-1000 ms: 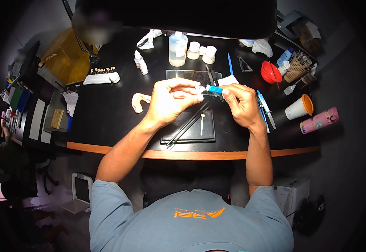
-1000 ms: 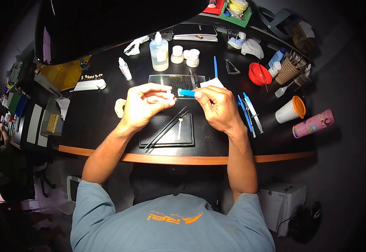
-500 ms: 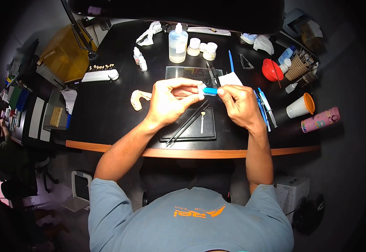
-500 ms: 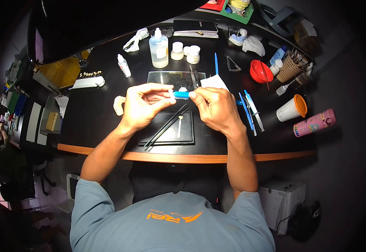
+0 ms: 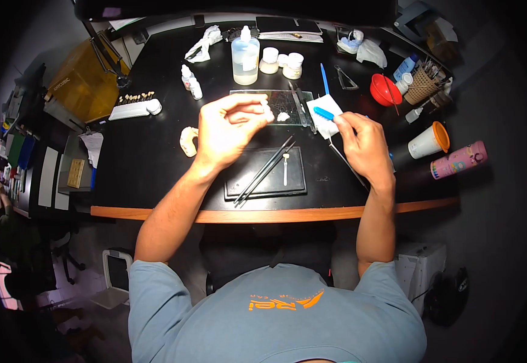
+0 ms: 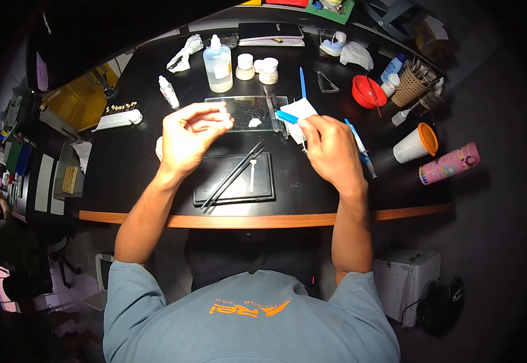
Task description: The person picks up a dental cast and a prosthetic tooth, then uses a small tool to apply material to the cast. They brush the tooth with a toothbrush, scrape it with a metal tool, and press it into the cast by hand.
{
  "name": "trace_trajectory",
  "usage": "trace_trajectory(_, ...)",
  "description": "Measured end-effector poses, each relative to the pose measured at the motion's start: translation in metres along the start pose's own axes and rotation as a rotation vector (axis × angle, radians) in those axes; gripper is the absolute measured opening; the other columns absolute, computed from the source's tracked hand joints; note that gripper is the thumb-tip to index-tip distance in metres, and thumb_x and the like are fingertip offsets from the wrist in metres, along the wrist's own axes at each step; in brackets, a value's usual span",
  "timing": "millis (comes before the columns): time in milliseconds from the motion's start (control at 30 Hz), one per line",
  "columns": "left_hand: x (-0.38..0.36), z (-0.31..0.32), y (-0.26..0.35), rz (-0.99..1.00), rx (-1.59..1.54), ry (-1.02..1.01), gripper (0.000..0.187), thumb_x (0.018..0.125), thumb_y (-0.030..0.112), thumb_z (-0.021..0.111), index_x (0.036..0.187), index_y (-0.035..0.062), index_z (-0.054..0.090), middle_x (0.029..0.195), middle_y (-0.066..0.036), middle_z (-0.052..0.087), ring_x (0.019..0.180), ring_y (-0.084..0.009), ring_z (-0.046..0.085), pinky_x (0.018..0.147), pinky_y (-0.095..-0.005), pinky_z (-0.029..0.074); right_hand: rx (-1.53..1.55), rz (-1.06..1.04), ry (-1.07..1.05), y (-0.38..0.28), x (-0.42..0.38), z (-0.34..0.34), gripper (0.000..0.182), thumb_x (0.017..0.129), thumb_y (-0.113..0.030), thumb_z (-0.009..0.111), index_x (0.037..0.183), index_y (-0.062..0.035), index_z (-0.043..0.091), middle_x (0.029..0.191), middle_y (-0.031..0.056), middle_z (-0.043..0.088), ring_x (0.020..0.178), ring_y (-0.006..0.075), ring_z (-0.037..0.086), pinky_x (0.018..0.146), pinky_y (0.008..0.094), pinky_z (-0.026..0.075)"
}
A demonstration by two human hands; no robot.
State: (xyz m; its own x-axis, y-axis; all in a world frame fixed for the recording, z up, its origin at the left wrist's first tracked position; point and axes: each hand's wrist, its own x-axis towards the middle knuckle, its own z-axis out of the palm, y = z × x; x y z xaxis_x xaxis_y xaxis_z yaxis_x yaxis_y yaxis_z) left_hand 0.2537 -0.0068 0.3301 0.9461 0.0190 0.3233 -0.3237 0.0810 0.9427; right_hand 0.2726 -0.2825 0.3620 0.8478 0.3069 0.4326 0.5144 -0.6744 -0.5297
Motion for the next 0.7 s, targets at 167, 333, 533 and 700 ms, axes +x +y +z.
trace_trajectory(167, 0.001, -0.004, -0.004, 0.062, 0.043, 0.048, 0.034, 0.084, -0.005, 0.082, 0.116, -0.0048, 0.072, 0.1, -0.012, 0.077, 0.091, -0.0129, 0.074, 0.085, -0.0239, 0.061, -0.177, 0.125, -0.094, -0.001, -0.041, -0.013, 0.016, 0.096, -0.015, 0.068, 0.092, 0.0001, 0.073, 0.084, 0.0205, 0.065, 0.081, 0.0409, 0.064, 0.073, 0.0481, 0.049)
trace_trajectory(333, 0.002, -0.003, -0.002, 0.066, 0.103, 0.047, 0.034, 0.084, -0.004, 0.082, 0.116, -0.0046, 0.072, 0.101, -0.012, 0.077, 0.091, -0.013, 0.074, 0.084, -0.024, 0.061, -0.185, 0.181, -0.184, -0.012, -0.072, -0.005, 0.011, 0.09, -0.014, 0.076, 0.092, -0.0034, 0.078, 0.086, 0.0171, 0.066, 0.084, 0.0384, 0.067, 0.075, 0.0477, 0.052)
trace_trajectory(533, 0.003, -0.001, -0.006, 0.118, 0.314, 0.056, 0.029, 0.085, -0.005, 0.08, 0.114, -0.0027, 0.075, 0.098, -0.013, 0.078, 0.088, -0.0142, 0.076, 0.083, -0.0265, 0.063, -0.153, 0.228, -0.136, -0.007, -0.082, 0.008, 0.011, 0.087, -0.013, 0.079, 0.093, -0.0042, 0.08, 0.091, 0.0139, 0.065, 0.083, 0.0347, 0.068, 0.076, 0.0455, 0.053)
trace_trajectory(700, 0.007, -0.004, -0.013, 0.288, 0.493, 0.096, 0.026, 0.083, -0.006, 0.078, 0.109, -0.0013, 0.077, 0.096, -0.013, 0.079, 0.087, -0.0163, 0.078, 0.082, -0.0284, 0.064, -0.12, 0.208, -0.084, 0.002, -0.087, 0.014, 0.013, 0.086, -0.01, 0.08, 0.096, -0.0017, 0.079, 0.093, 0.0142, 0.066, 0.085, 0.0339, 0.068, 0.077, 0.0437, 0.054)
